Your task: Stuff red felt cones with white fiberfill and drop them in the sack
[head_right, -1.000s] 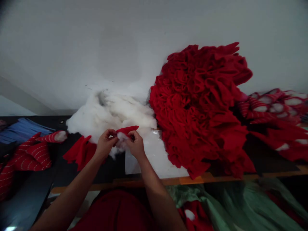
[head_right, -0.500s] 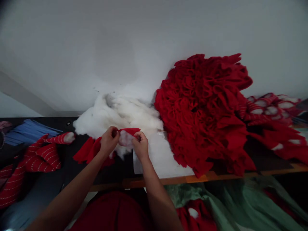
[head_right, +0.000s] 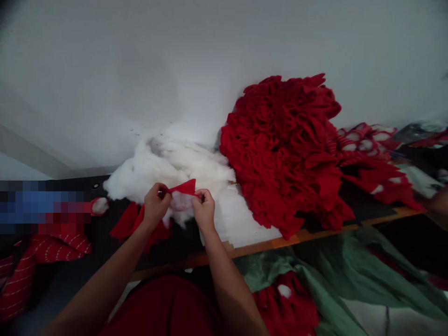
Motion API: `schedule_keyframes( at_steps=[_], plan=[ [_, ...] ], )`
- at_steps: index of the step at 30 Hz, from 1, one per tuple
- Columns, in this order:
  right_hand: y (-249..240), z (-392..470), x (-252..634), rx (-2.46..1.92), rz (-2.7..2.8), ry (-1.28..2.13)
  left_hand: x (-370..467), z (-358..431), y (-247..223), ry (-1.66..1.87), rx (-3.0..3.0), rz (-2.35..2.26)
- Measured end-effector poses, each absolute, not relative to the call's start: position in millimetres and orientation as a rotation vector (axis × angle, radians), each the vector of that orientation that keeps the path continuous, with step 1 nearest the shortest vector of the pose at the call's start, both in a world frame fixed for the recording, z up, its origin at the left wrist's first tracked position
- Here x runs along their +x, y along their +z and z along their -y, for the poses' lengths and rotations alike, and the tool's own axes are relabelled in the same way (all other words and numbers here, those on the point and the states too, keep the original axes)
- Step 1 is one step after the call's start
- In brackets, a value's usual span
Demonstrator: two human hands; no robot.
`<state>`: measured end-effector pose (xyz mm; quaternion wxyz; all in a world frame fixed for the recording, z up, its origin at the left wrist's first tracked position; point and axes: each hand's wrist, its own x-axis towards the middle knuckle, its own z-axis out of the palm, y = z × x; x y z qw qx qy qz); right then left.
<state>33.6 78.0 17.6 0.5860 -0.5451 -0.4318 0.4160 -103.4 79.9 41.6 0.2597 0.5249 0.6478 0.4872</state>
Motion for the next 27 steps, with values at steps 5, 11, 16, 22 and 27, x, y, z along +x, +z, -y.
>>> schedule_keyframes(
  at_steps=[5, 11, 16, 22, 27],
  plan=[
    [21.0, -72.3, 18.4, -1.279, 0.966, 0.893, -102.4, -64.8, 51.1, 1.373, 1.19, -1.492],
    [22.2, -64.1, 2.6, -1.213, 0.982, 0.983, -105.2, -56.4, 43.2, 1.315, 1.026, -1.402],
    [25.8, -56.8, -4.5, -1.242, 1.031, 1.04, -113.1, -58.6, 40.5, 1.315, 1.072, -1.496],
    [33.5, -62.1, -5.2, -1.467, 1.082, 1.011, -112.7, -54.8, 38.9, 1.313, 1.191, -1.32],
    [18.8, -70.5, -0.4, -1.512, 1.006, 0.855, -120.9, -61.0, 30.3, 1.345, 1.171, -1.382]
  ],
)
